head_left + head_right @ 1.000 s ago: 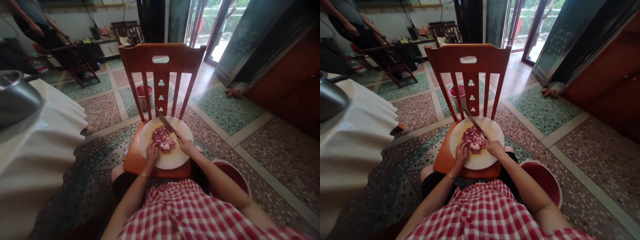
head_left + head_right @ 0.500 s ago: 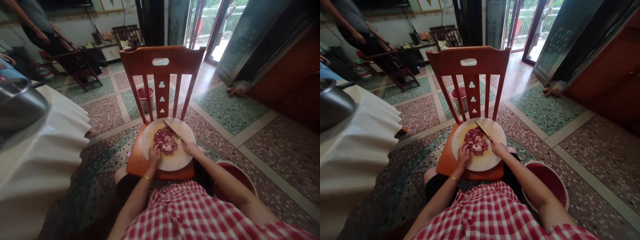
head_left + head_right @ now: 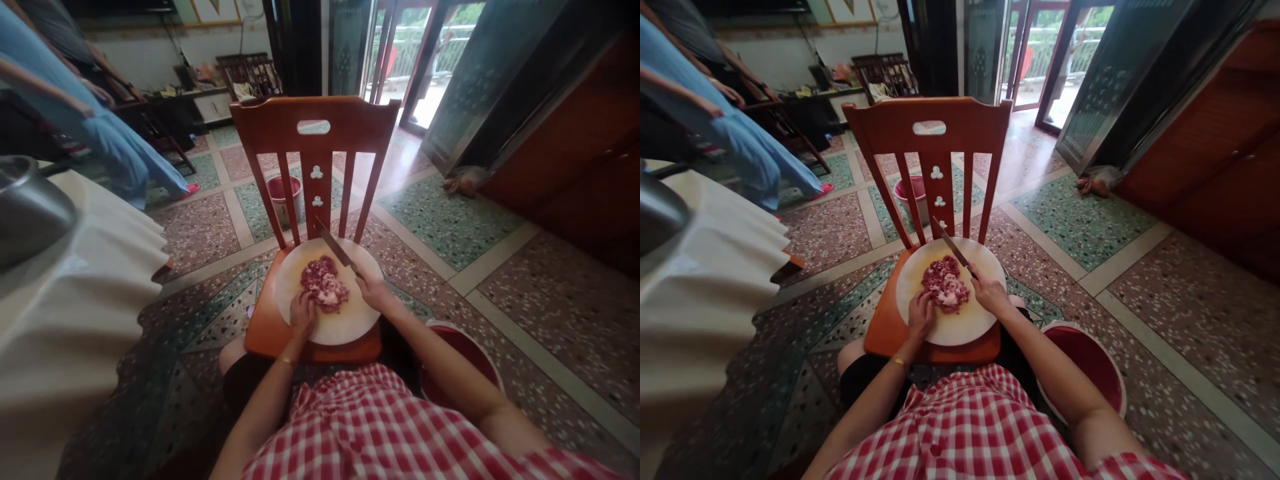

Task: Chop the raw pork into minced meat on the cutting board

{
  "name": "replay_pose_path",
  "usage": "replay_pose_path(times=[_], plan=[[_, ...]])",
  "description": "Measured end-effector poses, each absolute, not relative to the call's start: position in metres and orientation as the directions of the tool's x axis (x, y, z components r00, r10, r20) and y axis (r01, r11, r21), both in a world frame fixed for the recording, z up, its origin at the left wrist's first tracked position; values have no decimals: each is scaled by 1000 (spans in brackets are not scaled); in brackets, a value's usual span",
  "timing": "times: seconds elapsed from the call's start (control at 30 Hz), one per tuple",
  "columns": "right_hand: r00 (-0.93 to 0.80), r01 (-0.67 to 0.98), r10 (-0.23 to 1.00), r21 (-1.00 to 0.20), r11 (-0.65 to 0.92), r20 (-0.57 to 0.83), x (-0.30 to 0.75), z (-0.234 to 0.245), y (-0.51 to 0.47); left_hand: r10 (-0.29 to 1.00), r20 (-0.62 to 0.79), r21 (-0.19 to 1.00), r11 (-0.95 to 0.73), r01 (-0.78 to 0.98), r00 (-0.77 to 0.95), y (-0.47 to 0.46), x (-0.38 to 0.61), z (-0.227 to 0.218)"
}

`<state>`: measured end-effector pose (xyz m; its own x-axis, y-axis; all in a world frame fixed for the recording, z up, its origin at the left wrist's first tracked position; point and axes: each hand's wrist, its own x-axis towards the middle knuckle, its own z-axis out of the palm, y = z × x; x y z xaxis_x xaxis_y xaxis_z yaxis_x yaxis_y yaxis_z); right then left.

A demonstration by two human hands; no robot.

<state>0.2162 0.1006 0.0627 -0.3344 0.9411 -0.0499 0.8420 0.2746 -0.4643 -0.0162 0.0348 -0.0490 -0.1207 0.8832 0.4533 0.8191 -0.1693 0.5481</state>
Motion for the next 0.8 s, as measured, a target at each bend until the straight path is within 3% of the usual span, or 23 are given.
replay_pose_path(times=[0.17, 0.33, 0.5, 0.67, 0.8], plan=[[-336, 883, 916, -412, 226, -219, 217, 63, 95, 873, 462, 552, -147, 821, -154, 35, -17, -50], [-343, 839, 939, -460, 290, -35, 217, 64, 92, 883, 454, 549, -170, 818, -121, 35, -16, -51], [-300, 902, 922, -387, 190, -244, 218, 62, 91, 867, 478, 538, -163, 827, -140, 35, -16, -52], [-313, 843, 948, -474, 254, -49, 217, 62, 96, 883, 454, 544, -166, 823, -123, 34, -16, -50], [-320, 875, 925, -438, 206, -205, 216, 62, 100, 877, 461, 537, -151, 830, -138, 34, -16, -51]])
